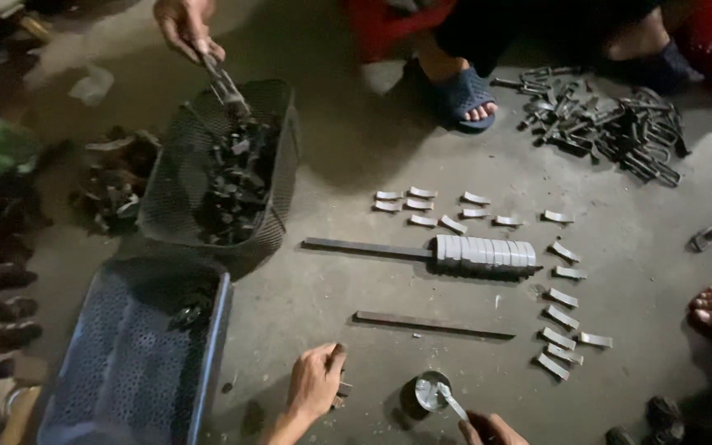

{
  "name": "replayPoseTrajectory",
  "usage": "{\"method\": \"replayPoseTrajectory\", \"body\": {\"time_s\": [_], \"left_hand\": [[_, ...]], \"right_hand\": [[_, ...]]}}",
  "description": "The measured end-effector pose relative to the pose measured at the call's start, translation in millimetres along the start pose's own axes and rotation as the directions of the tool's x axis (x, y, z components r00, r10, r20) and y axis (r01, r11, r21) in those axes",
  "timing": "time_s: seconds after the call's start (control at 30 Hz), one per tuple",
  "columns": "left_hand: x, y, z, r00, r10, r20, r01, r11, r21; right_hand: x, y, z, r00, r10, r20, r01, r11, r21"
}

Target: Applying paste to small metal components and organizing them on the floor

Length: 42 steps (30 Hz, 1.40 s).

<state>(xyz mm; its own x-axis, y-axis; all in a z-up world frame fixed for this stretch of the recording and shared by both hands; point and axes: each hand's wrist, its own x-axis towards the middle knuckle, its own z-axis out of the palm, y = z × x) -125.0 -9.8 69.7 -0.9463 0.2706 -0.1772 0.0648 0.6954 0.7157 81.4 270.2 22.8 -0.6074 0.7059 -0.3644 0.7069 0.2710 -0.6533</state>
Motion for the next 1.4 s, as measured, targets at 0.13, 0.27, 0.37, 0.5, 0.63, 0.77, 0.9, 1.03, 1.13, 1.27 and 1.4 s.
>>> {"method": "replayPoseTrajectory", "body": {"time_s": [0.13,0.27,0.37,0.5,0.63,0.77,0.9,1.03,1.13,1.27,1.4], "left_hand": [[-20.6,-3.6,-19.9,0.983,-0.179,0.038,0.180,0.983,-0.024],[-28.9,-20.9,-19.6,0.987,-0.160,0.001,0.159,0.978,-0.133],[-32.2,-23.9,-25.6,0.984,-0.172,-0.035,0.163,0.969,-0.183],[-31.8,-25.2,-35.4,0.975,-0.200,-0.092,0.180,0.965,-0.189],[-30.5,-50.9,-26.9,0.962,-0.221,-0.160,0.203,0.972,-0.118],[-36.5,-77.6,-21.0,0.965,-0.150,-0.216,0.112,0.978,-0.177],[-46.0,-85.9,-34.2,0.977,-0.070,-0.202,0.071,0.997,0.001],[-50.7,-112.4,-35.6,0.977,-0.016,-0.211,0.015,1.000,-0.009],[-56.9,-116.1,-37.8,0.986,0.022,-0.165,-0.015,0.999,0.043],[-60.1,-114.3,-27.2,0.991,0.134,-0.008,-0.134,0.991,0.010],[-58.0,-93.2,-23.3,0.968,0.229,0.107,-0.234,0.972,0.034]], "right_hand": [[4.3,13.9,3.4,0.998,-0.043,0.042,0.039,0.995,0.088],[11.1,43.6,19.2,0.991,-0.119,-0.063,0.121,0.992,0.026],[13.7,59.6,28.1,0.971,-0.198,-0.135,0.213,0.971,0.107],[8.1,40.3,11.7,0.974,-0.211,-0.084,0.212,0.977,0.010],[-4.2,19.9,-6.3,0.958,-0.268,-0.097,0.271,0.962,0.022],[-14.6,5.4,-14.5,0.928,-0.348,-0.136,0.349,0.937,-0.019],[-30.0,-16.6,-31.8,0.964,-0.259,-0.055,0.259,0.966,-0.016],[-31.7,-19.9,-36.9,0.979,-0.202,-0.040,0.202,0.979,0.000],[-36.9,-44.1,-47.0,0.979,-0.203,-0.011,0.198,0.965,-0.172],[-33.9,-73.2,-56.0,0.980,-0.198,-0.016,0.198,0.980,-0.005],[-30.1,-87.8,-56.7,0.967,-0.253,-0.001,0.253,0.967,0.038]]}}
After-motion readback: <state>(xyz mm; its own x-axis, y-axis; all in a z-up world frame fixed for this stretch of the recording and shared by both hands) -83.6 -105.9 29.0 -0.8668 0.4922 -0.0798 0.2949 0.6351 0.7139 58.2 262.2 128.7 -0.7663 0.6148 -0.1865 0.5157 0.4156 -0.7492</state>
